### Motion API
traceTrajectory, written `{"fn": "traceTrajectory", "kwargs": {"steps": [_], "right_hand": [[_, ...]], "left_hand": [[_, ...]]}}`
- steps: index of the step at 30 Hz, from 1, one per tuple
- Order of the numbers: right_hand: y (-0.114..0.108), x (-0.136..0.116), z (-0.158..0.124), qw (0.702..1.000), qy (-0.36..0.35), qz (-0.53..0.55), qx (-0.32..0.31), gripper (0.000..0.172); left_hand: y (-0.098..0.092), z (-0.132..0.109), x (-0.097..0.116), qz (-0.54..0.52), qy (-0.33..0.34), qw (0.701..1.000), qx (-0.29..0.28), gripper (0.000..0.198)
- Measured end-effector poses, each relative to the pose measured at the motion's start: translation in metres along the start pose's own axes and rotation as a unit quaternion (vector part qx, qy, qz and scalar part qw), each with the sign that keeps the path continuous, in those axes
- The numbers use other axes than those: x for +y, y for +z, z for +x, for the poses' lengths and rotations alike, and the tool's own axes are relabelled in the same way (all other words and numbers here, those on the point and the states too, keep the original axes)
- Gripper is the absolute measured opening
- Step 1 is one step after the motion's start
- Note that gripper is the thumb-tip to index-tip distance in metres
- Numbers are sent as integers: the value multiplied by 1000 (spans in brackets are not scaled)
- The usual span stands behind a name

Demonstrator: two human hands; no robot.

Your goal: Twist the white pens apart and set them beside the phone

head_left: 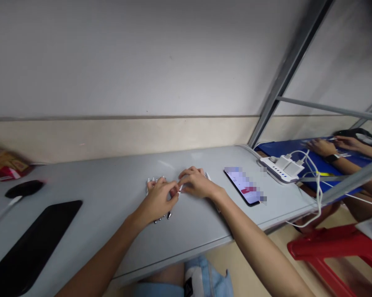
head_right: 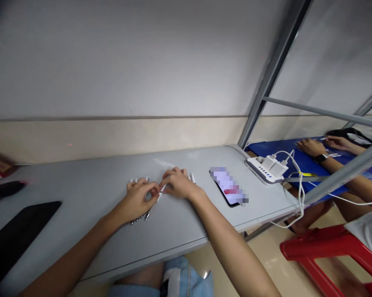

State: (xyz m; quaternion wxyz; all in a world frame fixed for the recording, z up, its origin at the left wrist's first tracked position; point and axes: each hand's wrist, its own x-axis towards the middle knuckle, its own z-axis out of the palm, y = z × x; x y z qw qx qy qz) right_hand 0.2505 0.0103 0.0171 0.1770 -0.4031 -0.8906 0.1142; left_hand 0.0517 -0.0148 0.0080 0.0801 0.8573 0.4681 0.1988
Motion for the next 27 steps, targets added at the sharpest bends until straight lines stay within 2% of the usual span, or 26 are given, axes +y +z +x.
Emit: {"fn": "traceTrajectory", "kwargs": {"steps": [5,8,11,15,17,19,23,27], "right_hand": [[-10,2,-2,996,22,39,73,13],[-14,3,-2,988,35,118,90,15],[-15,6,-1,966,64,246,51,27],[-16,8,-1,919,142,366,-26,46],[-16,8,-1,896,170,407,-45,49],[-15,6,0,886,188,422,-37,50],[-13,1,1,902,189,388,21,50],[-14,-4,1,924,145,353,27,46]], "left_hand": [[-4,-1,2,-5,-2,1000,17,19],[-8,1,-2,17,1,999,46,19],[-14,4,-7,58,5,996,72,22],[-18,5,-10,73,16,994,86,23],[-17,4,-10,80,21,993,80,25],[-16,4,-9,92,21,993,77,27],[-15,5,-9,112,9,990,87,25],[-19,6,-8,93,-1,992,89,23]]}}
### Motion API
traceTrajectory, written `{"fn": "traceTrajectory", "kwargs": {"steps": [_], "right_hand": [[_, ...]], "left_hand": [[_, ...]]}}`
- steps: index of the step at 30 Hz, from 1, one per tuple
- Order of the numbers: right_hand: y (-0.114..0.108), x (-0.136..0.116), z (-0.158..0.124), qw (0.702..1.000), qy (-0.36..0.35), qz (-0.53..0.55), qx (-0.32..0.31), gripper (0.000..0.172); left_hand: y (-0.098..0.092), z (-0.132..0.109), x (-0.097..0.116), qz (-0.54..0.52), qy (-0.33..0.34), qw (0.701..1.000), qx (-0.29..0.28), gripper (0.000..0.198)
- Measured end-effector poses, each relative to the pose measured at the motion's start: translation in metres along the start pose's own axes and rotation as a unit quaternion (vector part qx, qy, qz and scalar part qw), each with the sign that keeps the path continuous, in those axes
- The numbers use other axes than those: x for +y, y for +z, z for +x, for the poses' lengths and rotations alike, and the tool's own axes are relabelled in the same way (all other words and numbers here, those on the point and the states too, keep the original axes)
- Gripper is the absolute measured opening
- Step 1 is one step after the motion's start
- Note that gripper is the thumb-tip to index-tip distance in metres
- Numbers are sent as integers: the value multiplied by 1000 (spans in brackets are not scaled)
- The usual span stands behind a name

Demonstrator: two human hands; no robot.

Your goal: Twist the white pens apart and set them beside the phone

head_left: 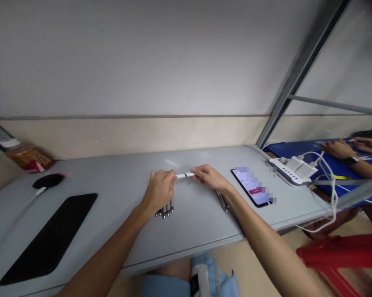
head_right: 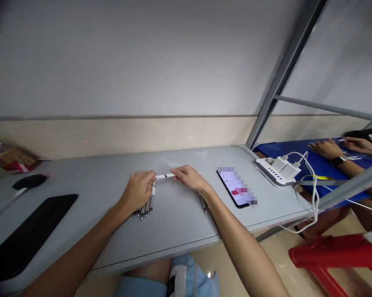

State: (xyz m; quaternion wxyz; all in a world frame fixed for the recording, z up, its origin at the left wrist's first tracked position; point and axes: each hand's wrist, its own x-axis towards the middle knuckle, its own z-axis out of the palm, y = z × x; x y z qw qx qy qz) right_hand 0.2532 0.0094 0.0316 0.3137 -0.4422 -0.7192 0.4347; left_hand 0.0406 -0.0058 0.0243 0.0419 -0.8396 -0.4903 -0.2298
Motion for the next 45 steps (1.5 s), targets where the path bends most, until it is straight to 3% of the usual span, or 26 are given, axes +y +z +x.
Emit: {"fn": "traceTrajectory", "kwargs": {"steps": [6,10,16,20,22,27,30,33,36,39,41,45], "right_hand": [[4,-5,-2,982,-115,-129,75,33],[6,-2,0,973,-156,-118,120,21],[6,4,1,987,-74,-108,95,35],[1,5,2,983,-120,-80,111,18],[-1,5,3,984,-121,-65,115,24],[-3,8,4,991,-75,-88,61,35],[-3,8,6,990,-112,-58,57,20],[-2,9,8,991,-109,-61,51,21],[-1,11,9,990,-79,-107,50,32],[1,12,10,984,-117,-106,77,16],[3,11,9,982,-130,-97,94,21],[5,11,9,980,-119,-147,63,20]], "left_hand": [[1,-1,-9,-95,-37,994,-41,22],[5,-2,-13,-139,-41,989,-41,23],[8,-2,-11,-89,-9,995,-32,25],[10,-5,-10,-102,5,994,-43,20],[11,-6,-9,-119,1,992,-44,19],[12,-7,-7,-107,11,993,-53,18],[15,-7,-9,-101,9,994,-52,17],[16,-7,-12,-108,2,993,-42,16],[15,-7,-15,-102,6,994,-34,19],[13,-7,-16,-71,11,997,-38,24],[12,-7,-16,-55,11,998,-44,27],[11,-7,-17,-45,11,998,-50,28]]}}
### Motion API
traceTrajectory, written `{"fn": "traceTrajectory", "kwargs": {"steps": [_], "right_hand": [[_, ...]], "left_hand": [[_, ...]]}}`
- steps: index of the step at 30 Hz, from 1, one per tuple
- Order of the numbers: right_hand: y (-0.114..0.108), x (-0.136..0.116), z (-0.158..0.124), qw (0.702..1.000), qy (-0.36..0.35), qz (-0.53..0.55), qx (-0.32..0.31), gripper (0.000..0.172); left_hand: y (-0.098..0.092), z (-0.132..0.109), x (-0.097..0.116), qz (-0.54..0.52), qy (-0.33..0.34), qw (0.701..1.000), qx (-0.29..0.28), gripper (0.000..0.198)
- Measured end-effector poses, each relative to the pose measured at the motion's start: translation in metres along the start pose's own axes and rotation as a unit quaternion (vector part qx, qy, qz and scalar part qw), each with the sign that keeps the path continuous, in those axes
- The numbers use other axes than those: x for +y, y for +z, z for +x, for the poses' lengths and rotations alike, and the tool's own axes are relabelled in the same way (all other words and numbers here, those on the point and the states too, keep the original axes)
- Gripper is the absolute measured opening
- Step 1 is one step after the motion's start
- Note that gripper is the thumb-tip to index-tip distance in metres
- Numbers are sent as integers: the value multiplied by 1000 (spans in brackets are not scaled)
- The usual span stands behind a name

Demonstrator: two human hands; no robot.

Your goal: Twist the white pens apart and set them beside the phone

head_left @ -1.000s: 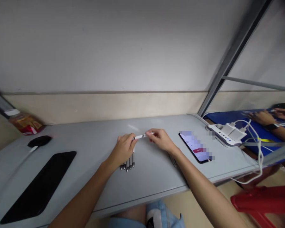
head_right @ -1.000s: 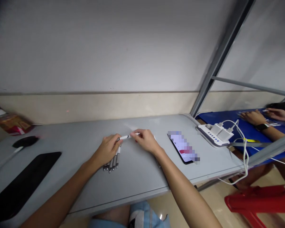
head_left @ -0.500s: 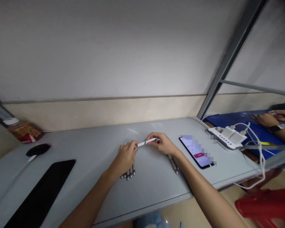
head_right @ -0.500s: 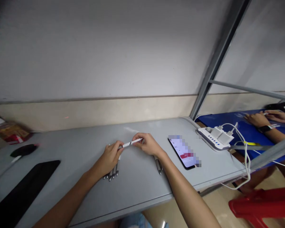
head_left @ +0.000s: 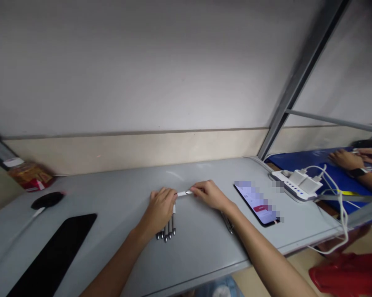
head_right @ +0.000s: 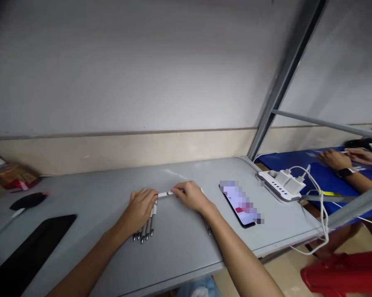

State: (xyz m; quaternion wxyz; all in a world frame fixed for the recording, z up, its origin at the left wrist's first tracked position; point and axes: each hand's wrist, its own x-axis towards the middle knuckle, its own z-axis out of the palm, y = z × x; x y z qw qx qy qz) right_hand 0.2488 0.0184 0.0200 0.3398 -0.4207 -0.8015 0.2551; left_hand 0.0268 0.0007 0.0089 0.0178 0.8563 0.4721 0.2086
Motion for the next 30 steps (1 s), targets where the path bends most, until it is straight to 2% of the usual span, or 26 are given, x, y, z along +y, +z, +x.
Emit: {"fn": "traceTrajectory", "kwargs": {"steps": [3,5,8,12,15,22,26,30], "right_hand": [[2,-1,0,999,-34,-37,19,9],[3,-2,0,997,-55,-49,31,14],[5,-4,-1,995,-70,-63,15,21],[9,-3,-2,989,-95,-113,-7,20],[12,-1,-2,982,-110,-151,23,13],[14,5,1,962,-114,-241,59,26],[5,10,0,972,-80,-194,105,25],[-5,13,2,988,-19,-72,136,17]], "left_hand": [[-1,0,0,0,-2,1000,-4,29],[-3,0,0,-1,-7,1000,-7,31],[-4,1,1,2,-11,1000,-5,31],[-2,1,3,1,-2,1000,-4,28],[0,1,4,-1,-6,1000,-7,27],[-2,2,6,-37,-8,999,-12,27],[-3,4,3,-70,-25,997,10,33],[-8,7,-1,-95,-48,993,43,32]]}}
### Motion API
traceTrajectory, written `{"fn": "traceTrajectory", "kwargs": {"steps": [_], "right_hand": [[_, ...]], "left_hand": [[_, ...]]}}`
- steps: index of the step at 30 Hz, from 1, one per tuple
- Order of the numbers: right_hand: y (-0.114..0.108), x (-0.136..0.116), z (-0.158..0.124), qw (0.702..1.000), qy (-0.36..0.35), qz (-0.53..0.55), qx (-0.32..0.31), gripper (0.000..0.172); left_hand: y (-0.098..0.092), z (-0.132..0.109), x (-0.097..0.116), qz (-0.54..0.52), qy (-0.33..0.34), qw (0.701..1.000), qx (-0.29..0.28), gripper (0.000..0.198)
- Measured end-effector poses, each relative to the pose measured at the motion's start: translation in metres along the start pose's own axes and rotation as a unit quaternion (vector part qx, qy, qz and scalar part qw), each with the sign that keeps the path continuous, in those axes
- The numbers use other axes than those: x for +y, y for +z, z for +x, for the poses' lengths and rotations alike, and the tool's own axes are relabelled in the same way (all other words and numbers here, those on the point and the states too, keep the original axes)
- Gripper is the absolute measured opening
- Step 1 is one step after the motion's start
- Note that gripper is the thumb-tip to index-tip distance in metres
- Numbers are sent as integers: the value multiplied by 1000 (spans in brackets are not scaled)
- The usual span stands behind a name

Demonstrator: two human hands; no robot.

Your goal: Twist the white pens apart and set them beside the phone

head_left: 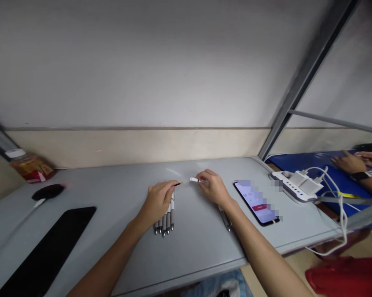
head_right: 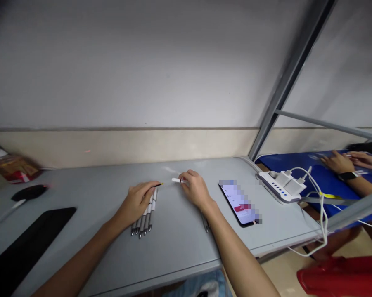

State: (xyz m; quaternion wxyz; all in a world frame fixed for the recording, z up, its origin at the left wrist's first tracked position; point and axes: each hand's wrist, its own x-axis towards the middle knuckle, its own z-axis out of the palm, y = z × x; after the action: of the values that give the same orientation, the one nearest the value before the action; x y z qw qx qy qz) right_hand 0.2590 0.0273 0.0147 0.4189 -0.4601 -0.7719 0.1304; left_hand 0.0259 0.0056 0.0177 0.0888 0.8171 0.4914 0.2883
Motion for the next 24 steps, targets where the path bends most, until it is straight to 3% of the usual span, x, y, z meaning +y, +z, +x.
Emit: {"fn": "traceTrajectory", "kwargs": {"steps": [5,7,11,15,24], "right_hand": [[-3,-1,4,962,133,237,-2,22],[-2,-1,4,957,141,254,-8,24],[-2,2,2,995,54,87,17,19],[-2,2,-1,996,-13,-83,0,24],[9,-14,-9,989,-91,-102,-63,27]], "left_hand": [[-4,2,-2,4,-18,1000,11,29],[-2,1,-2,11,-12,1000,6,29],[2,-1,-1,33,-5,999,-7,27],[3,-2,-1,46,4,999,-15,27],[6,-7,8,67,18,997,-19,23]]}}
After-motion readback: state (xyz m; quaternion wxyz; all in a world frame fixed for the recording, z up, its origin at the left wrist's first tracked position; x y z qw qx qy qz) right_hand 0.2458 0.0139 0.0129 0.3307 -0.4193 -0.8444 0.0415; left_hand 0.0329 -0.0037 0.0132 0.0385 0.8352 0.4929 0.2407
